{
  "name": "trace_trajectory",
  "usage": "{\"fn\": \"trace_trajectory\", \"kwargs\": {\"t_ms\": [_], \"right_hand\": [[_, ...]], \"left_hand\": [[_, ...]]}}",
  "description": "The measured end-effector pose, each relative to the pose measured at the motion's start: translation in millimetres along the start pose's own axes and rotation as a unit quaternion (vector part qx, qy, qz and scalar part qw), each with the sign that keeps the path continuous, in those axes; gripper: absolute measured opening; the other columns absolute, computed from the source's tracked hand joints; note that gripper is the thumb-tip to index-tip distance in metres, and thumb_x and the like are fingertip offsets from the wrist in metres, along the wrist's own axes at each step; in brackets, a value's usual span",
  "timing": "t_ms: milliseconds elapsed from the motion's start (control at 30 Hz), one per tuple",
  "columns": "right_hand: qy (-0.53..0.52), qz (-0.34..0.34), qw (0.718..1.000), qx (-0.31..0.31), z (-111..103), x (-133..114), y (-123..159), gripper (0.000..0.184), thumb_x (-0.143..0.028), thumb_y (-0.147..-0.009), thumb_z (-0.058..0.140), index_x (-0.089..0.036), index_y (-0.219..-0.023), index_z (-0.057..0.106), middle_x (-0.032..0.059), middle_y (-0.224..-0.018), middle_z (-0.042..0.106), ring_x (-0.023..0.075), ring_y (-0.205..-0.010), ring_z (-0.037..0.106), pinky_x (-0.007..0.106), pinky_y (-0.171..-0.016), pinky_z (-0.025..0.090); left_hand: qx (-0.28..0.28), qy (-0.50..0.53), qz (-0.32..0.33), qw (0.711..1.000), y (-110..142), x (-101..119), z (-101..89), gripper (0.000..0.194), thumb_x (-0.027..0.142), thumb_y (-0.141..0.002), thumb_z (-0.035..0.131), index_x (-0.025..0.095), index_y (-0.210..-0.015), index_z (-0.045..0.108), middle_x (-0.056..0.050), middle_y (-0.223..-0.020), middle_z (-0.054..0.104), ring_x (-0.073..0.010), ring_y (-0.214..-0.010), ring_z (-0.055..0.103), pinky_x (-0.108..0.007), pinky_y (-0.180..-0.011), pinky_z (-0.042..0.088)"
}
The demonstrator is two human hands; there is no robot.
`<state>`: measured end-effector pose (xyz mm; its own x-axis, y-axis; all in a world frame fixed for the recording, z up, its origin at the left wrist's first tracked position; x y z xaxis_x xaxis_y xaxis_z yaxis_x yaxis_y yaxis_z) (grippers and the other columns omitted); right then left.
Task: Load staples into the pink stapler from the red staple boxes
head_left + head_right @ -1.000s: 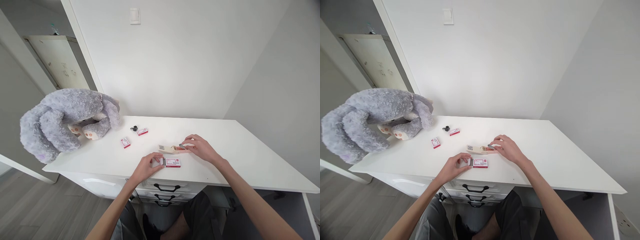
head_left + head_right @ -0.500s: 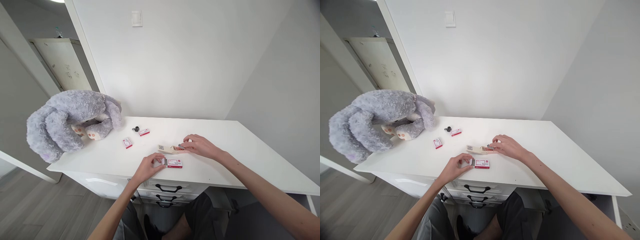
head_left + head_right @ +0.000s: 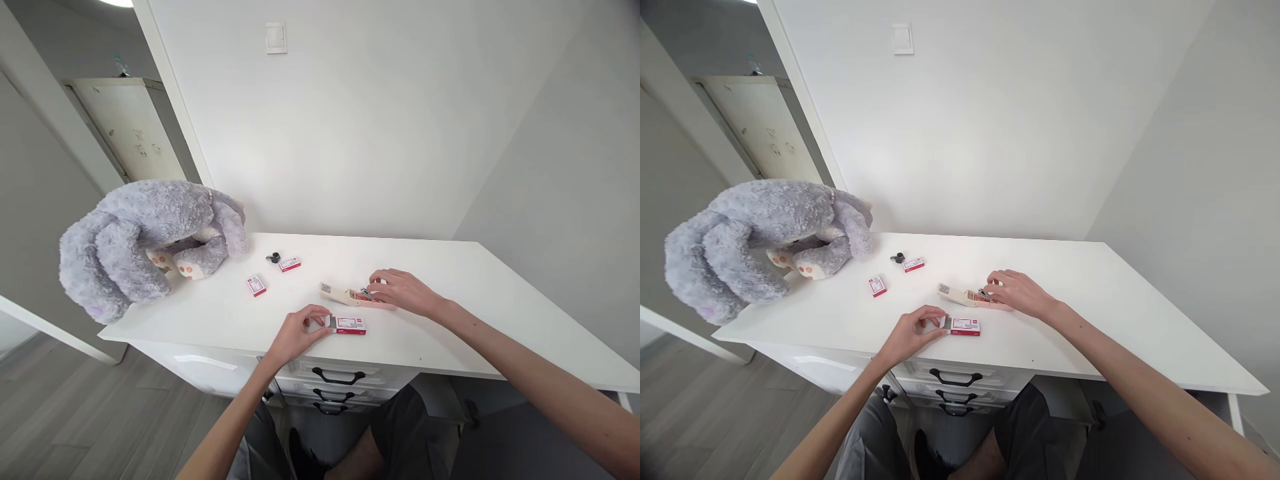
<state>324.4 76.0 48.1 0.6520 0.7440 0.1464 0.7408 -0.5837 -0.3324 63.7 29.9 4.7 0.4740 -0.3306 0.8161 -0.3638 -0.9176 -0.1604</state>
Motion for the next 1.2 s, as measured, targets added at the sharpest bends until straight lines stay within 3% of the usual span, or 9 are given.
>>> {"fn": "trace_trajectory", "kwargs": {"t_ms": [200,333,433,533,633,733,967,1200], "right_hand": [[-0.012,-0.019,1.0,-0.008,-12,3,2,0.024,-0.022,-0.102,0.05,-0.026,-0.094,0.073,0.0067,-0.111,0.07,0.018,-0.078,0.064,0.03,-0.066,0.043],[-0.046,0.001,0.999,0.028,-31,1,4,0.03,-0.029,-0.107,0.045,-0.025,-0.096,0.073,0.0072,-0.109,0.072,0.0186,-0.083,0.068,0.031,-0.068,0.048],[-0.086,0.018,0.994,0.07,-47,-14,0,0.029,-0.032,-0.108,0.046,-0.025,-0.099,0.072,0.0063,-0.108,0.073,0.0178,-0.087,0.07,0.03,-0.072,0.049],[-0.123,-0.022,0.989,0.08,-51,-46,-8,0.023,-0.033,-0.107,0.05,-0.025,-0.103,0.072,0.0047,-0.109,0.074,0.0172,-0.093,0.07,0.03,-0.078,0.051],[-0.119,-0.05,0.989,0.07,-45,-75,-17,0.023,-0.032,-0.107,0.05,-0.025,-0.103,0.072,0.0041,-0.108,0.075,0.0175,-0.091,0.07,0.031,-0.078,0.052],[-0.107,-0.031,0.992,0.051,-33,-88,-26,0.025,-0.03,-0.107,0.049,-0.025,-0.102,0.073,0.0049,-0.105,0.075,0.0178,-0.084,0.069,0.032,-0.072,0.052],[-0.133,-0.013,0.99,0.052,-12,-93,-37,0.025,-0.03,-0.106,0.052,-0.028,-0.099,0.076,0.0058,-0.107,0.073,0.02,-0.087,0.067,0.035,-0.078,0.052],[-0.106,-0.019,0.994,0.03,1,-92,-38,0.024,-0.029,-0.106,0.052,-0.03,-0.11,0.075,0.0058,-0.116,0.071,0.0218,-0.092,0.068,0.035,-0.077,0.053]], "left_hand": [[0.0,0.005,-0.002,1.0,0,2,-0.6,0.037,0.048,-0.085,0.076,0.029,-0.116,0.069,-0.001,-0.119,0.076,-0.0182,-0.094,0.072,-0.031,-0.079,0.048],[0.0,0.014,-0.003,1.0,0,3,-1.0,0.036,0.048,-0.085,0.076,0.03,-0.116,0.069,-0.001,-0.118,0.076,-0.019,-0.097,0.072,-0.031,-0.08,0.048],[0.0,0.036,-0.005,0.999,-1,2,-1.4,0.038,0.048,-0.085,0.077,0.029,-0.116,0.069,-0.001,-0.121,0.075,-0.0188,-0.095,0.072,-0.031,-0.081,0.049],[-0.002,0.08,-0.009,0.997,-2,-2,-2.3,0.04,0.045,-0.085,0.077,0.027,-0.119,0.066,-0.004,-0.127,0.073,-0.0178,-0.093,0.072,-0.033,-0.083,0.052],[-0.007,0.126,-0.008,0.992,-2,-4,-3.5,0.043,0.043,-0.085,0.077,0.024,-0.122,0.064,-0.007,-0.132,0.071,-0.0187,-0.1,0.071,-0.036,-0.096,0.053],[-0.013,0.156,-0.012,0.988,-2,-3,-4.6,0.046,0.041,-0.085,0.077,0.023,-0.124,0.062,-0.009,-0.133,0.07,-0.0214,-0.111,0.069,-0.041,-0.104,0.052],[-0.02,0.189,-0.015,0.982,-2,0,-5.3,0.048,0.04,-0.084,0.079,0.022,-0.125,0.06,-0.011,-0.134,0.069,-0.0237,-0.116,0.069,-0.045,-0.105,0.053],[-0.013,0.183,-0.005,0.983,-1,-7,-3.2,0.046,0.039,-0.085,0.078,0.023,-0.125,0.061,-0.009,-0.132,0.069,-0.0185,-0.105,0.07,-0.042,-0.104,0.055]]}}
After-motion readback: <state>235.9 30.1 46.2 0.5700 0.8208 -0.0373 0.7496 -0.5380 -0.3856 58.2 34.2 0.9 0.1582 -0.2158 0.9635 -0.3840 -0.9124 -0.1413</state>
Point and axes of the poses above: each hand's wrist, its own y-axis away from the middle knuckle, its own z-axis out of the palm, x = y × z, the point moved 6 cm from there along -y, towards the middle knuckle
